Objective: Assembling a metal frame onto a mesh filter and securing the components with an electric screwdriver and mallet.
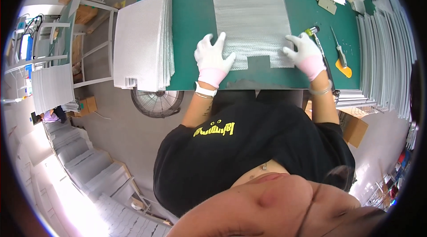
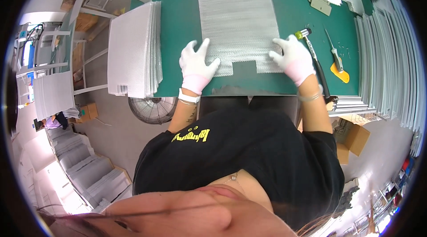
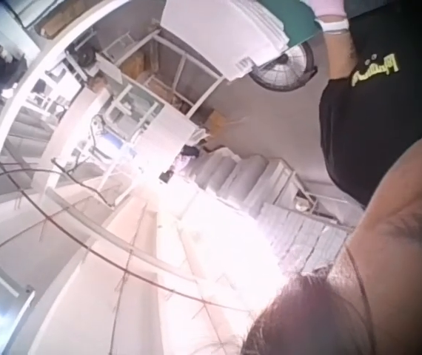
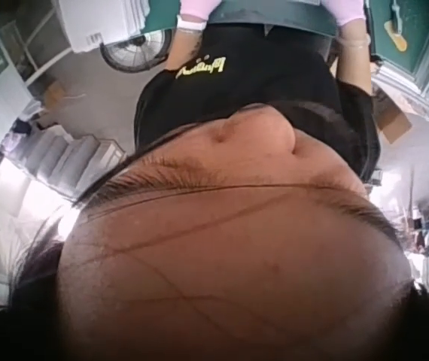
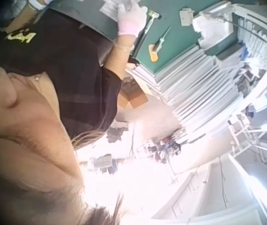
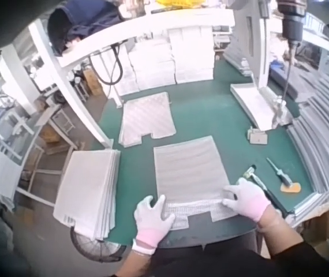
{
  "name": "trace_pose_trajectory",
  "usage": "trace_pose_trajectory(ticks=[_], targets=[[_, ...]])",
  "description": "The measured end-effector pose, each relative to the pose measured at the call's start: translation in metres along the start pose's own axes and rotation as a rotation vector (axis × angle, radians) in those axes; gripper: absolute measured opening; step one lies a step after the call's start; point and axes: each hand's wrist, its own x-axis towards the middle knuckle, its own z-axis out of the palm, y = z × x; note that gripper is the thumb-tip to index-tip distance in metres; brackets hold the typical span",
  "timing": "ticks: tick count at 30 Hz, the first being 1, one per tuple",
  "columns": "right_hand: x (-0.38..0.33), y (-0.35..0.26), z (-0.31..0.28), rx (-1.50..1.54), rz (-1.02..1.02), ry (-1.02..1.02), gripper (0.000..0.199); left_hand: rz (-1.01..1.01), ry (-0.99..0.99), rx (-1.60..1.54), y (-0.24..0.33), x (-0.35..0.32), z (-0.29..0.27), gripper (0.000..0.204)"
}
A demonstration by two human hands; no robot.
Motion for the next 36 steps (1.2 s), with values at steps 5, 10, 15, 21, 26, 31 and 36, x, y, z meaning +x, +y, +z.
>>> trace_pose_trajectory(ticks=[5, 10, 15, 21, 26, 31, 36], targets=[[0.149, -0.025, -0.014, 0.142, -0.277, 0.259, 0.045, 0.329, 0.005, 0.176, -0.028, 0.007, 0.024, 0.069], [0.314, -0.085, 0.036, -0.094, 0.095, 0.080, 0.050, 0.340, 0.033, 0.130, -0.018, 0.009, 0.019, 0.068], [0.355, -0.125, 0.058, -0.173, 0.178, 0.058, 0.045, 0.301, 0.040, 0.102, -0.019, 0.007, 0.015, 0.067], [0.375, -0.111, 0.041, 0.027, -0.019, 0.309, 0.043, 0.323, 0.056, 0.090, -0.016, 0.008, 0.018, 0.067], [0.331, -0.139, -0.040, 0.723, -0.573, 0.739, 0.044, 0.308, 0.062, 0.074, -0.024, 0.010, 0.024, 0.067], [0.324, -0.101, -0.024, 0.785, -0.533, 0.658, 0.034, 0.278, 0.028, 0.042, -0.030, 0.012, 0.022, 0.068], [0.365, -0.047, 0.042, 0.414, -0.397, 0.516, 0.034, 0.304, -0.007, 0.052, -0.023, 0.022, 0.030, 0.069]])
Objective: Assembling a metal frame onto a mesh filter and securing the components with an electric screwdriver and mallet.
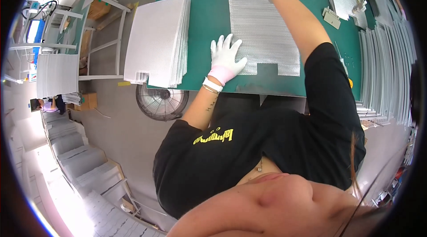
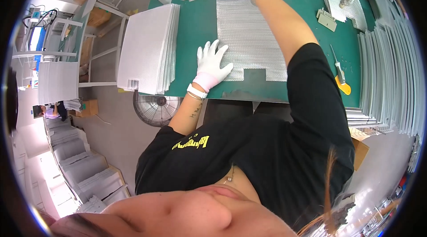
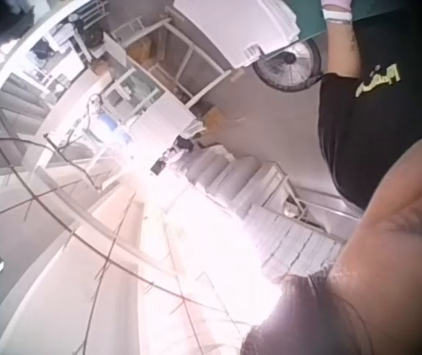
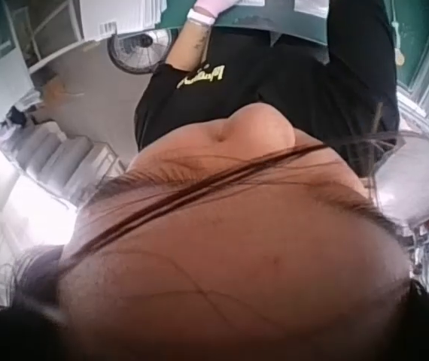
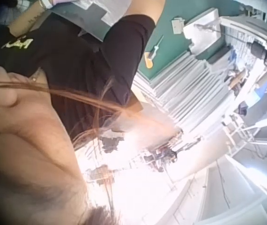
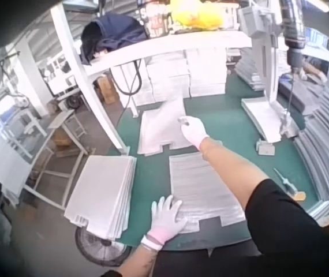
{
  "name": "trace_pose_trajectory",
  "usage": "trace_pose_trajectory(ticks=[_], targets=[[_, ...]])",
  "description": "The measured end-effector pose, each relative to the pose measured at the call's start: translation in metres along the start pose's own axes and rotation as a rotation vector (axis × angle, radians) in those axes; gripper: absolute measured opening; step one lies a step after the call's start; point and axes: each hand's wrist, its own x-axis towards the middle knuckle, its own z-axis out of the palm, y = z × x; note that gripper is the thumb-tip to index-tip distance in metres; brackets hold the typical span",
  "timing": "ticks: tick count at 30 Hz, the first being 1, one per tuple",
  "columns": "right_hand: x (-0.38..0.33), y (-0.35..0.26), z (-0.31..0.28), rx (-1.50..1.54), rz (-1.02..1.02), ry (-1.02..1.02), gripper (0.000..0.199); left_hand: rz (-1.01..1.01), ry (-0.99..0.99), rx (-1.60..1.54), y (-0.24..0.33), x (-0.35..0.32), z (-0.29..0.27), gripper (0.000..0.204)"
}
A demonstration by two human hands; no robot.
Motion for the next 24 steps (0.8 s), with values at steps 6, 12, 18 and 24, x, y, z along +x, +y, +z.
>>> trace_pose_trajectory(ticks=[6, 12, 18, 24], targets=[[0.000, -0.029, 0.007, 0.300, 0.184, 0.141, 0.037, -0.017, 0.021, 0.003, -0.001, -0.009, 0.000, 0.069], [-0.029, -0.056, -0.084, 0.606, 0.100, 0.259, 0.042, 0.028, 0.158, 0.009, 0.008, 0.002, -0.006, 0.056], [-0.175, -0.126, -0.175, 0.572, 0.282, 0.090, 0.040, 0.110, 0.264, -0.060, -0.005, 0.003, -0.007, 0.053], [-0.295, -0.134, -0.212, 0.708, 0.455, 0.040, 0.037, 0.058, 0.059, -2.314, -0.007, -0.018, -0.052, 0.087]])
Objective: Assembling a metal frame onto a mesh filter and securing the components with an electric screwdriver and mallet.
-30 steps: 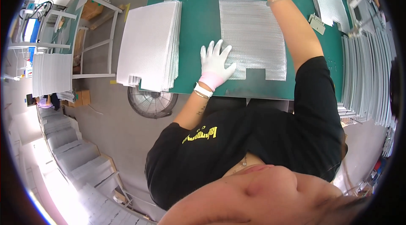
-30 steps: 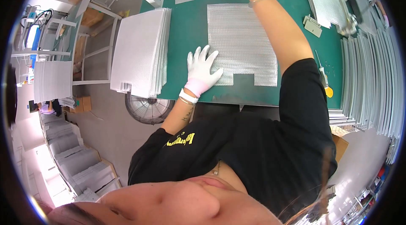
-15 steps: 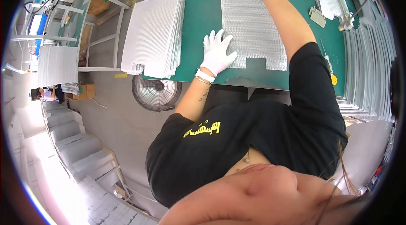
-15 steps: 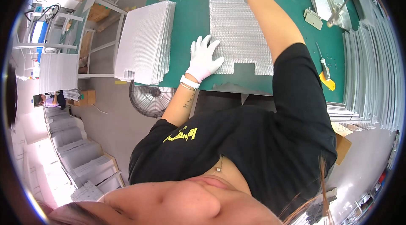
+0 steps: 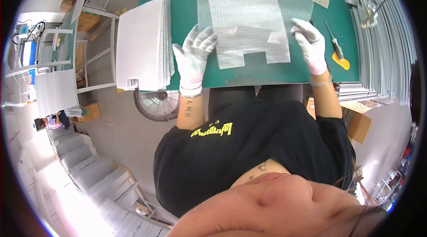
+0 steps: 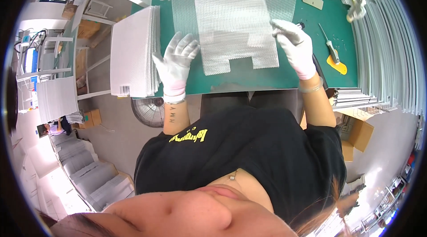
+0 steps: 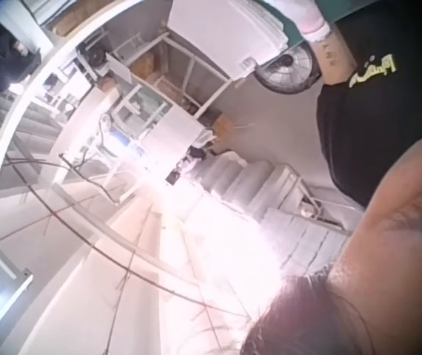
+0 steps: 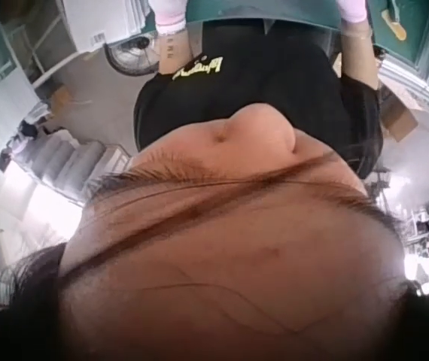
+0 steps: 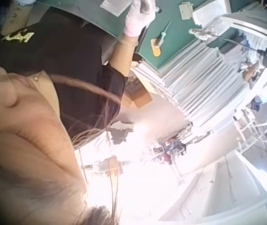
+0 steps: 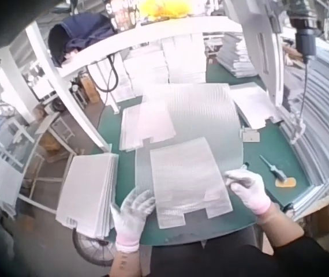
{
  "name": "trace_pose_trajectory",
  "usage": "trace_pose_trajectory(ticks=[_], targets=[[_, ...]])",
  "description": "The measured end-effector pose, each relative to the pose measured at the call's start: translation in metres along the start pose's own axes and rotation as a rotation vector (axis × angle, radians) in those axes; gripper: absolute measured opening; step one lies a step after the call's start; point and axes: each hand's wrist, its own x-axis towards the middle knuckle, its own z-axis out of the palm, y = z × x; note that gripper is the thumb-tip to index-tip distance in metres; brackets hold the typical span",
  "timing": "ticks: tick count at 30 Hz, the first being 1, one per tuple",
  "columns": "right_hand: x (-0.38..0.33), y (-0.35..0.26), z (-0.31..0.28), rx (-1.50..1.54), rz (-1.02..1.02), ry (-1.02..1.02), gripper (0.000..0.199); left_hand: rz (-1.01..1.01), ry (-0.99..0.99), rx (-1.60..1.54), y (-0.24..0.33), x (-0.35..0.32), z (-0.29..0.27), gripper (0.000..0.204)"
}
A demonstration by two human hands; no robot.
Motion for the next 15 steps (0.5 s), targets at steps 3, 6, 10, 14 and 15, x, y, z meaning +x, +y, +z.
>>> trace_pose_trajectory(ticks=[3, 6, 10, 14, 15], targets=[[-0.017, 0.002, 0.000, -0.009, 0.065, -0.040, 0.035, -0.061, 0.249, 0.750, -0.001, 0.001, 0.045, 0.077], [-0.025, 0.000, 0.002, -0.122, 0.110, -0.051, 0.036, -0.016, 0.325, 1.294, -0.018, -0.003, 0.050, 0.071], [-0.034, -0.012, 0.021, -0.421, 0.048, 0.029, 0.034, 0.068, 0.376, 1.594, -0.042, -0.015, 0.040, 0.056], [-0.039, -0.007, 0.023, -0.531, 0.024, 0.045, 0.033, 0.015, 0.413, 1.574, -0.050, -0.027, 0.034, 0.052], [-0.040, -0.007, 0.022, -0.522, 0.047, 0.039, 0.034, -0.001, 0.415, 1.594, -0.050, -0.029, 0.033, 0.052]])
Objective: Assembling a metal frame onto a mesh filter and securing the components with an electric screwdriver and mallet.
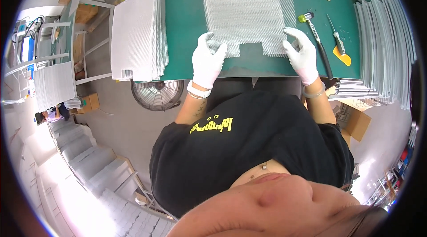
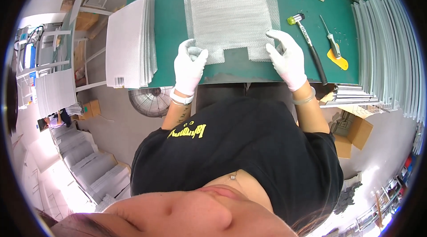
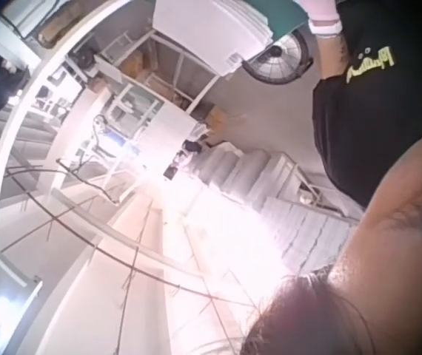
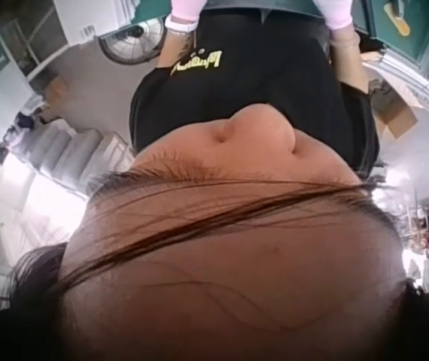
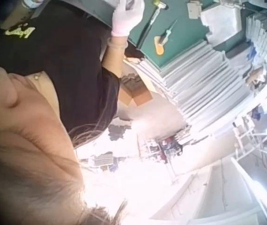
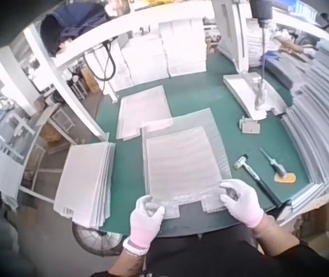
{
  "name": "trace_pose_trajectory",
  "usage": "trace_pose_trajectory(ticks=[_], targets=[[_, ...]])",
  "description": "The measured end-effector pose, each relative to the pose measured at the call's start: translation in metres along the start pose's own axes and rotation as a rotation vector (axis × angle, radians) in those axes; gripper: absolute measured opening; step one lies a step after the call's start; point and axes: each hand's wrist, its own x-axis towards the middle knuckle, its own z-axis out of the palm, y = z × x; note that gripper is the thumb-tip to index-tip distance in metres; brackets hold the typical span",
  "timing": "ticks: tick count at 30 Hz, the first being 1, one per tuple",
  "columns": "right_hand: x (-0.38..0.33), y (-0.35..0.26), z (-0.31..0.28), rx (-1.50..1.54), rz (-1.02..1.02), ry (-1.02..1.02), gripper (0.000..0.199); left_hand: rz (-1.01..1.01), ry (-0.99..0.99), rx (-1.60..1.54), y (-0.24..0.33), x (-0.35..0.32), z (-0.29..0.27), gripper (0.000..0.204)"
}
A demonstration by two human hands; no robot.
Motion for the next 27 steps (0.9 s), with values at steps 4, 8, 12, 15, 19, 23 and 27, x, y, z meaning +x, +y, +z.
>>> trace_pose_trajectory(ticks=[4, 8, 12, 15, 19, 23, 27], targets=[[0.003, -0.002, 0.000, 0.033, 0.225, -0.098, 0.036, -0.010, -0.027, 0.030, -0.002, 0.000, 0.000, 0.052], [0.007, 0.023, 0.012, -0.136, 0.084, -0.077, 0.039, 0.041, -0.031, 0.181, -0.027, 0.005, 0.008, 0.054], [0.006, 0.034, 0.022, -0.321, -0.081, 0.004, 0.040, -0.079, -0.072, 0.217, -0.010, 0.004, 0.008, 0.057], [0.004, 0.034, 0.025, -0.315, -0.021, -0.012, 0.040, -0.027, -0.039, 0.263, -0.025, 0.004, 0.011, 0.057], [0.005, 0.035, 0.026, -0.401, -0.127, 0.011, 0.041, -0.031, -0.039, 0.357, -0.021, 0.006, 0.013, 0.057], [0.005, 0.034, 0.026, -0.454, -0.117, 0.016, 0.044, 0.050, 0.006, 0.339, -0.028, 0.006, 0.015, 0.057], [0.007, 0.034, 0.025, -0.497, -0.088, -0.020, 0.042, 0.023, -0.013, 0.371, -0.019, 0.006, 0.012, 0.059]])
